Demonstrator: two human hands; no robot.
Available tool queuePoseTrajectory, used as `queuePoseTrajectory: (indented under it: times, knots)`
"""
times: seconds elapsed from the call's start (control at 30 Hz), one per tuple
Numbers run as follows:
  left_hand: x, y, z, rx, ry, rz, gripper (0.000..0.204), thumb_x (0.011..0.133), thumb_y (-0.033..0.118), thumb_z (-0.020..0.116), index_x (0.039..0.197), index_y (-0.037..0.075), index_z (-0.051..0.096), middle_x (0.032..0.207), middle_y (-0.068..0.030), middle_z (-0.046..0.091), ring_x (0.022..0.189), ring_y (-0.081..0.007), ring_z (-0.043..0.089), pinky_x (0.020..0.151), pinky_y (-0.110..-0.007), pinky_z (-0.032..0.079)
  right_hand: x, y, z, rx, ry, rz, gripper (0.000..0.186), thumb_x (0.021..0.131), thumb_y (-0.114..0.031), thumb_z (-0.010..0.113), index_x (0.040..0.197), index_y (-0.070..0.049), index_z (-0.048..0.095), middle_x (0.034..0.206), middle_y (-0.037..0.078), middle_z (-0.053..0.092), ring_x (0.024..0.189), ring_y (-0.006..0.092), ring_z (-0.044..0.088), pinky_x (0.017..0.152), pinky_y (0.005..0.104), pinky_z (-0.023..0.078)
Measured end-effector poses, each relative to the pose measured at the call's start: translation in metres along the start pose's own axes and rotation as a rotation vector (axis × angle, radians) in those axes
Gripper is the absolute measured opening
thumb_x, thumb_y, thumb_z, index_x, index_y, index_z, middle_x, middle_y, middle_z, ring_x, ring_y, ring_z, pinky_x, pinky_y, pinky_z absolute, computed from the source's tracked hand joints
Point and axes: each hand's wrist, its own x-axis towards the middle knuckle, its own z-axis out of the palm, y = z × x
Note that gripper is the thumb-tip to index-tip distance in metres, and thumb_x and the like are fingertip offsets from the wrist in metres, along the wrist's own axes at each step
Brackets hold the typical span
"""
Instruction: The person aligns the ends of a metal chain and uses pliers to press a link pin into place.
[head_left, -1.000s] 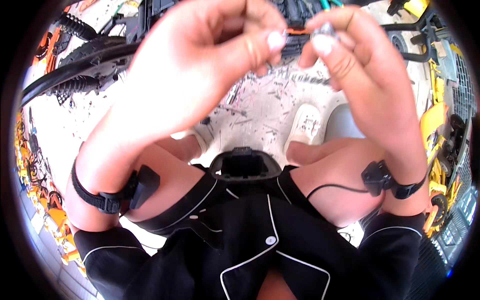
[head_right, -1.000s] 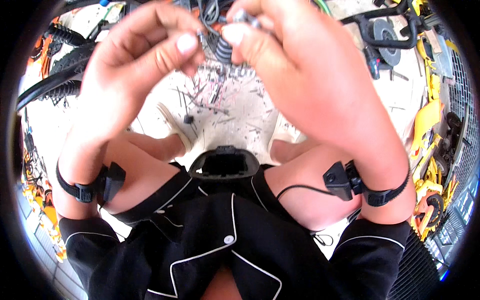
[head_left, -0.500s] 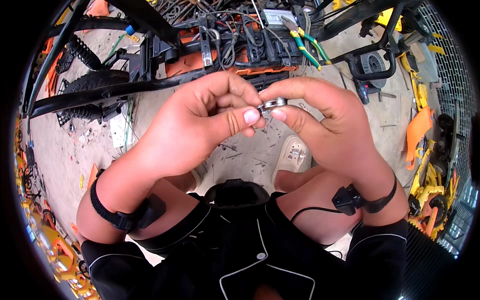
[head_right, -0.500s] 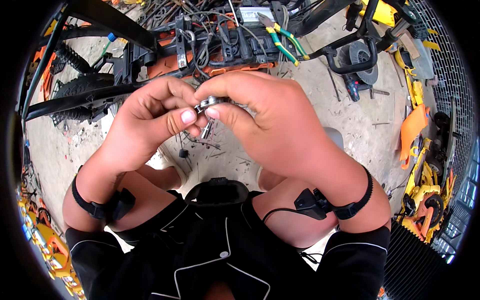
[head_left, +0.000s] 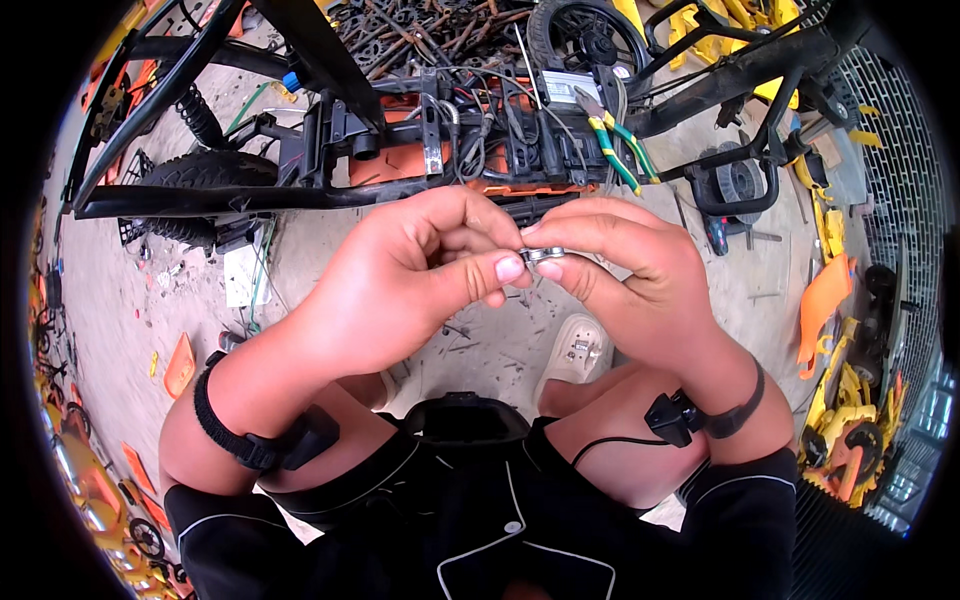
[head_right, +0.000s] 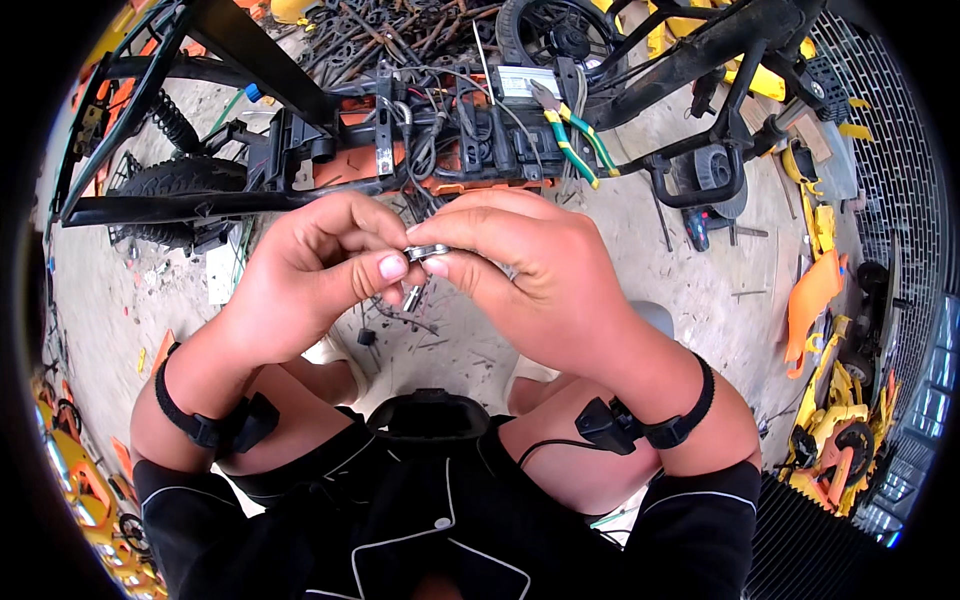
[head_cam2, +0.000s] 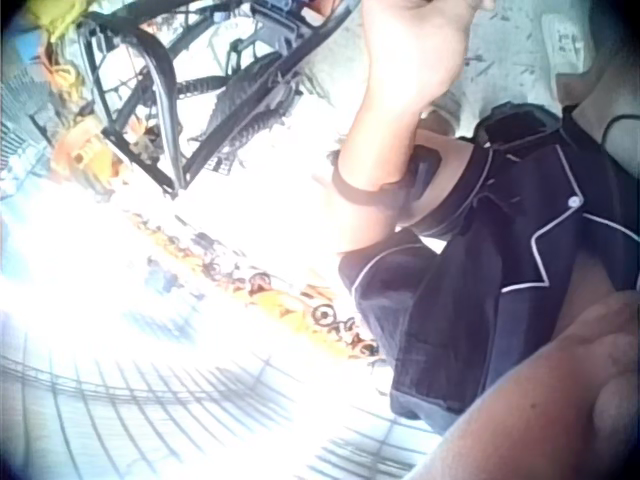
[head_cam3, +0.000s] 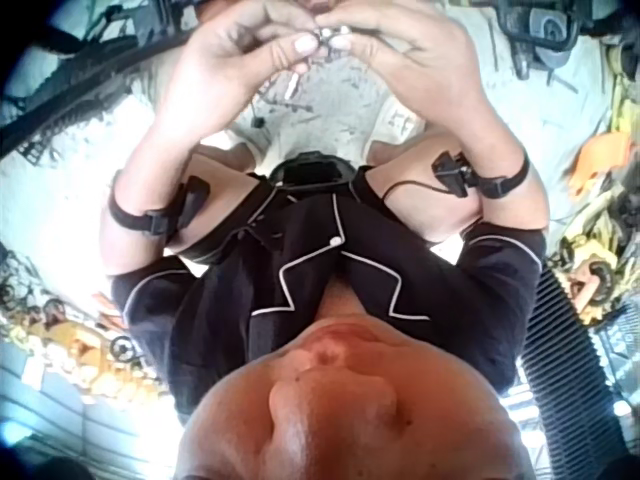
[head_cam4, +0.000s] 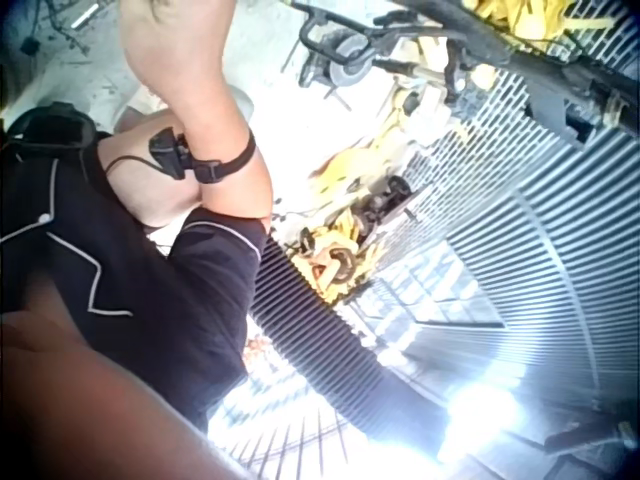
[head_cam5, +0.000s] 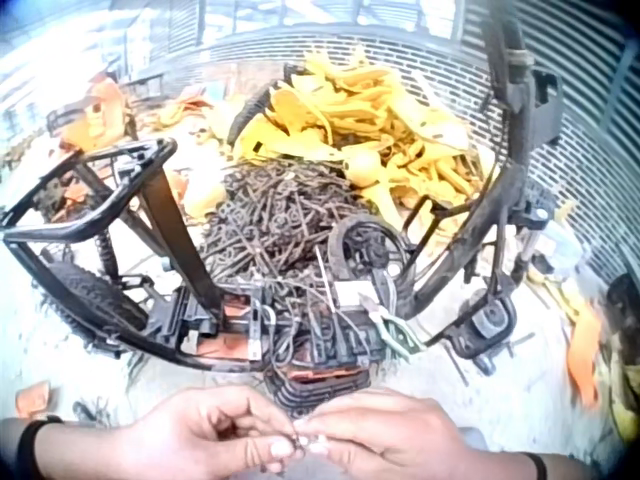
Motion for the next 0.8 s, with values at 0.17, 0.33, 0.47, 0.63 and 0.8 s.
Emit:
queuePoseTrajectory:
  times: [0.17,0.33,0.47,0.63,0.8]
  knots:
    - [0.0012,0.0027,0.0005,0.102,0.028,0.064,0.012,0.097,0.003,0.065,0.107,-0.003,0.061,0.097,-0.0090,0.069,0.084,-0.0125,0.065,0.075,-0.026,0.054,0.0022,0.0028,0.0011,-0.128,0.040,-0.059,0.023,0.081,-0.004,0.077,0.104,-0.005,0.074,0.097,0.010,0.073,0.087,0.0269,0.070,0.076,0.0351,0.056]
    - [0.0002,0.0023,0.0040,0.301,0.062,0.167,0.012,0.097,0.005,0.067,0.105,-0.002,0.063,0.094,-0.0075,0.069,0.082,-0.0125,0.064,0.074,-0.027,0.054,0.0029,0.0019,-0.0013,-0.266,0.039,-0.124,0.022,0.080,-0.005,0.077,0.102,-0.006,0.075,0.096,0.009,0.073,0.087,0.0273,0.068,0.075,0.0359,0.055]
    - [-0.0008,0.0036,0.0061,0.511,0.098,0.262,0.013,0.095,0.008,0.070,0.104,-0.001,0.066,0.094,-0.0071,0.071,0.082,-0.0127,0.066,0.075,-0.028,0.055,0.0018,0.0016,-0.0014,-0.348,0.051,-0.183,0.025,0.078,-0.003,0.076,0.102,-0.005,0.074,0.095,0.009,0.072,0.086,0.0272,0.067,0.074,0.0359,0.055]
    - [-0.0038,0.0073,0.0068,0.686,0.117,0.345,0.014,0.093,0.009,0.073,0.103,0.000,0.068,0.096,-0.0084,0.073,0.082,-0.0131,0.069,0.073,-0.028,0.056,0.0011,0.0013,-0.0010,-0.417,0.057,-0.251,0.029,0.074,-0.001,0.076,0.102,-0.004,0.074,0.094,0.009,0.071,0.086,0.0273,0.066,0.073,0.0353,0.055]
    - [-0.0045,0.0020,0.0072,0.749,0.132,0.419,0.018,0.091,0.008,0.075,0.106,0.002,0.067,0.097,-0.0093,0.073,0.082,-0.0142,0.070,0.073,-0.029,0.056,0.0008,0.0009,0.0000,-0.417,0.061,-0.276,0.029,0.073,-0.001,0.076,0.102,-0.003,0.074,0.094,0.009,0.071,0.085,0.0270,0.065,0.073,0.0349,0.055]
